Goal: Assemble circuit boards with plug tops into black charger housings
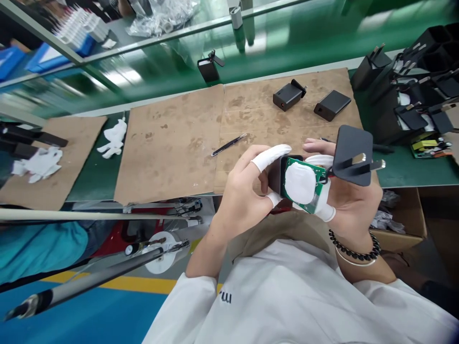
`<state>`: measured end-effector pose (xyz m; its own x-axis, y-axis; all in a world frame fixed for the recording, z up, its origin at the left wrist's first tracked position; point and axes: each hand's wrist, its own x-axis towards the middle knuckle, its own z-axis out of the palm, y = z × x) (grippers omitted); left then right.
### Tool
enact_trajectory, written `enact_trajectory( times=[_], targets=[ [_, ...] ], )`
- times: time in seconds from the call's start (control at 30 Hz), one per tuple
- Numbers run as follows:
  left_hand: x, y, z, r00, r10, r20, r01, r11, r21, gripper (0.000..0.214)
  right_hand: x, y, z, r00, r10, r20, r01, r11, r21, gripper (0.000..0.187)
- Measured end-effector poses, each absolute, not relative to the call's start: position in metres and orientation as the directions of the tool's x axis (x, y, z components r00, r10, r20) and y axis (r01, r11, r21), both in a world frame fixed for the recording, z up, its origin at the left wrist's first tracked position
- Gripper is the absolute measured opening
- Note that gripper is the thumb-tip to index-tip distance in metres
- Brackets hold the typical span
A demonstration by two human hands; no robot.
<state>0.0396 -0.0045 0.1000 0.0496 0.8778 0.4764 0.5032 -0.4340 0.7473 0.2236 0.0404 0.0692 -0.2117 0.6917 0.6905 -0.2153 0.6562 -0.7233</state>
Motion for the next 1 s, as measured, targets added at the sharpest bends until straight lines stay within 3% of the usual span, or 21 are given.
enact_trajectory(
  times=[0.43,0.63,0.77,1.0],
  targets=[
    [0.0423,-0.005,0.1026,0.043,0.903,0.428,0.516,-0.386,0.764,0.053,0.2275,0.0361,0.0747,-0.259,0.788,0.559,-0.192,0.525,-0.829,0.065],
    [0.0416,-0.0062,0.1013,0.042,0.898,0.438,0.53,-0.392,0.752,0.059,0.2267,0.0352,0.0727,-0.267,0.796,0.543,-0.213,0.5,-0.839,0.066],
    [0.0411,-0.0061,0.101,0.043,0.901,0.433,0.532,-0.387,0.753,0.059,0.2286,0.0351,0.0713,-0.293,0.805,0.515,-0.181,0.483,-0.857,0.07],
    [0.0402,-0.0049,0.0967,0.041,0.899,0.437,0.498,-0.397,0.771,0.054,0.2306,0.0319,0.0733,-0.296,0.808,0.509,-0.085,0.508,-0.857,0.061]
  ],
)
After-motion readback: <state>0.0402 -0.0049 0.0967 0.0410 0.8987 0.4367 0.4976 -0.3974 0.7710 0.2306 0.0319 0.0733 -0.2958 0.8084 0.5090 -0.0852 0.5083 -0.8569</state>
